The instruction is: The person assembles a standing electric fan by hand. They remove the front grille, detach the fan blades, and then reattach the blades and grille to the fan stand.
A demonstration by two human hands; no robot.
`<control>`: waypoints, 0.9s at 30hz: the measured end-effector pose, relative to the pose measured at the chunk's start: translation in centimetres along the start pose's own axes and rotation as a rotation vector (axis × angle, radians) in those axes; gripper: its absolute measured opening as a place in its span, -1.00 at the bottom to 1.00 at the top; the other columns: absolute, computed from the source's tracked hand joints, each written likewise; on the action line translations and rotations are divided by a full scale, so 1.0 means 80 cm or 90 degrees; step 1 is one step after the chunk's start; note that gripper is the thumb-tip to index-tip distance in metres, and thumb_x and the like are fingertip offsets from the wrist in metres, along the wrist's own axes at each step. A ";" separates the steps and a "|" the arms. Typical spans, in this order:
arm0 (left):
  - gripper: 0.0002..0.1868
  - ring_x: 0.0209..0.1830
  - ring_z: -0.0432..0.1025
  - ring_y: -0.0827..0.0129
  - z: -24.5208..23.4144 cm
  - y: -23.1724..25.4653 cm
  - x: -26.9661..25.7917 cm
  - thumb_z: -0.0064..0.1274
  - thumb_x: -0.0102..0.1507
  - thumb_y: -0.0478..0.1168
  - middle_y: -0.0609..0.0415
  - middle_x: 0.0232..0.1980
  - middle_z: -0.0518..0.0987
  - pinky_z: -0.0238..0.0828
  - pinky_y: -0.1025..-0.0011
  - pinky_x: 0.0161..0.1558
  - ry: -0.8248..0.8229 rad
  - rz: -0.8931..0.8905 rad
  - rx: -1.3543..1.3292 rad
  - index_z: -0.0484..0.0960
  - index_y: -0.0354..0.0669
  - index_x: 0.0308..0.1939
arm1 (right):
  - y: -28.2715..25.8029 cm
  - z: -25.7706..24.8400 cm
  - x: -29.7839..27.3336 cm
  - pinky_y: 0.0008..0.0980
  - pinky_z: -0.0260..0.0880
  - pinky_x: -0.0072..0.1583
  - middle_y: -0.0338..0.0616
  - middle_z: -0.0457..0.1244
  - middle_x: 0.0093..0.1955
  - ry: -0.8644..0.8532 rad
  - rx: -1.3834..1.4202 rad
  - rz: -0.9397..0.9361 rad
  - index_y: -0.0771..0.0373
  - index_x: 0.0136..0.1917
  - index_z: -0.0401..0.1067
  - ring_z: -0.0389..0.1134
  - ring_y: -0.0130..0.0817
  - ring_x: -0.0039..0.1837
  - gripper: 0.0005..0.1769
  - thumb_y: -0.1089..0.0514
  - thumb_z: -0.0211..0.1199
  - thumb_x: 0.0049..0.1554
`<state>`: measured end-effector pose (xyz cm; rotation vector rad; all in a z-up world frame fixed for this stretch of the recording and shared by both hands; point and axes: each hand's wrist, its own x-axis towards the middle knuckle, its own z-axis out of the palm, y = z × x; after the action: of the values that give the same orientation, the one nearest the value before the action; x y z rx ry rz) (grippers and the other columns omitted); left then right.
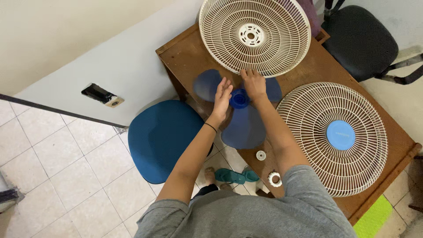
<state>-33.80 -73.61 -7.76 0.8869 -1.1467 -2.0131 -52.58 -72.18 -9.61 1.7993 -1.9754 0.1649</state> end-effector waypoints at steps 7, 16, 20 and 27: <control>-0.26 0.63 0.02 0.15 -0.002 -0.016 -0.016 -0.12 0.41 0.03 -0.07 0.63 0.12 -0.01 0.13 0.52 0.001 0.010 -0.030 0.00 -0.06 0.61 | -0.013 -0.040 -0.004 -0.20 0.40 0.14 -0.14 0.31 -0.05 -0.042 0.067 0.059 0.14 0.01 0.37 0.34 -0.15 0.10 -0.78 0.19 0.31 0.09; -0.33 0.54 0.18 0.16 0.023 -0.046 -0.079 -0.07 0.41 -0.04 -0.05 0.55 0.26 0.13 0.15 0.47 -0.004 0.014 -0.063 0.14 -0.05 0.57 | -0.051 -0.163 -0.094 -0.07 0.28 0.27 0.06 0.29 0.14 0.110 0.304 0.154 0.29 0.18 0.40 0.26 0.05 0.23 -0.54 0.19 0.41 0.03; -0.42 0.41 0.33 0.19 0.029 -0.067 -0.134 0.00 0.40 -0.11 -0.05 0.43 0.43 0.27 0.18 0.37 0.048 0.092 0.060 0.30 -0.12 0.48 | -0.061 -0.204 -0.166 -0.07 0.27 0.25 0.10 0.29 0.11 0.116 0.405 0.252 0.31 0.17 0.42 0.26 0.07 0.21 -0.63 0.20 0.39 0.13; -0.47 0.10 0.40 0.16 0.024 -0.114 -0.220 0.28 0.26 -0.14 -0.08 0.12 0.50 0.36 0.26 0.18 0.364 0.233 0.478 0.48 -0.22 0.25 | -0.065 -0.202 -0.299 -0.16 0.36 0.14 0.00 0.37 -0.03 0.091 0.532 0.401 0.27 0.03 0.48 0.37 -0.06 0.08 -0.73 0.18 0.41 0.08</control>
<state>-27.33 -55.03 -11.01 1.3713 -1.5781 -0.9156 -42.53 -44.80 -6.16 1.3995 -2.4905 1.4494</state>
